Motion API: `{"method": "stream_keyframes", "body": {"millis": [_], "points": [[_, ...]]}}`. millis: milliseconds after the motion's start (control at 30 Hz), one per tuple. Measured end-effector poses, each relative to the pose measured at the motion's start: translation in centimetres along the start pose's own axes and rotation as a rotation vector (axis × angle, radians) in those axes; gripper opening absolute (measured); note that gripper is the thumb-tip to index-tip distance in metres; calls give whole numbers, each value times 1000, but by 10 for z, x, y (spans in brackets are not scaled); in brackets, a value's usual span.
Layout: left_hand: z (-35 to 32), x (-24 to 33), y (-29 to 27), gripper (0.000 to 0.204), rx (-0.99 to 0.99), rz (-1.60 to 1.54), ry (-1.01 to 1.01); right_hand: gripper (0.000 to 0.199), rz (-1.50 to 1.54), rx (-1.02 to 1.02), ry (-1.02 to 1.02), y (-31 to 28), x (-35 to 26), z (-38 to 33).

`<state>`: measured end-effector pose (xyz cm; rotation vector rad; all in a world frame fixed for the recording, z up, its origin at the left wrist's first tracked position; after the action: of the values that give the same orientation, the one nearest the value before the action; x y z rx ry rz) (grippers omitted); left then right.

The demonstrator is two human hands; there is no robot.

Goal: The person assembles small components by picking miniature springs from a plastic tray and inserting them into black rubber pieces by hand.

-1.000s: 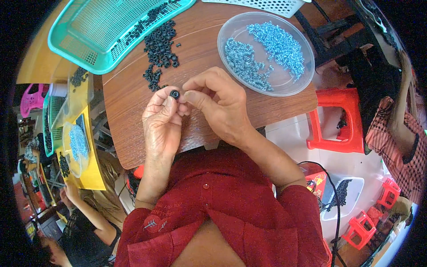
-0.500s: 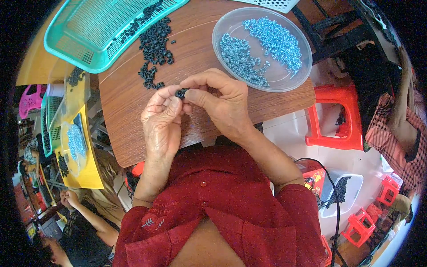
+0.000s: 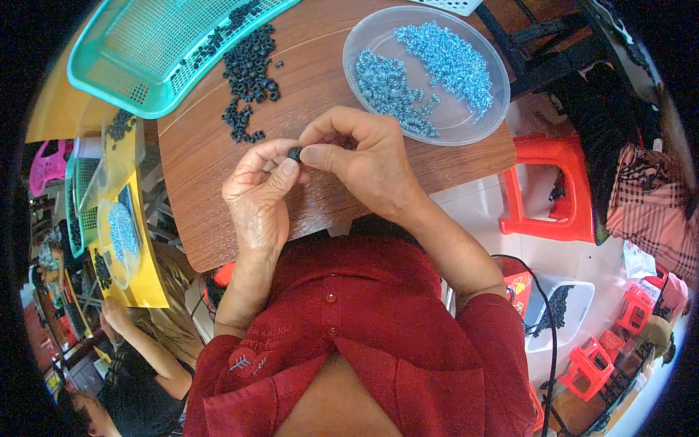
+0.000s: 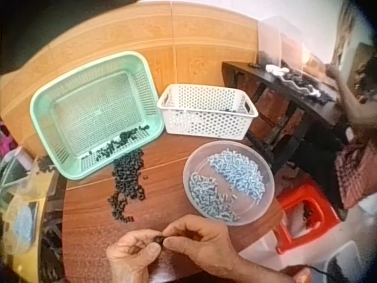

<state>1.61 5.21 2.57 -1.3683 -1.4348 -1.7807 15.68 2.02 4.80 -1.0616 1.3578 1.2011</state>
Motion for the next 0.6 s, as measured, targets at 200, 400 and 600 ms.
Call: {"method": "stream_keyframes", "body": {"millis": [200, 400, 600], "points": [[-1, 0, -2, 18, -22, 149, 31, 9, -356, -15, -162, 0, -15, 0], [-1, 1, 2, 18, -23, 155, 15, 8, -456, -58, -212, 0, -20, 5], [0, -4, 2, 17, -15, 134, -3, 7, -307, -133, -31, -4, -5, 12]]}}
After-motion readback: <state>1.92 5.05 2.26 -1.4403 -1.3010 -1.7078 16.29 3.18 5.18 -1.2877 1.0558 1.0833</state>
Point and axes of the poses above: each hand's wrist, its own z-axis towards the middle knuckle, its own y-axis out of the palm, x = y × z, the point moved 6 cm from there along z, towards the middle knuckle, and after that the axes turned 4 degrees about -x, right-handed, at the moved point
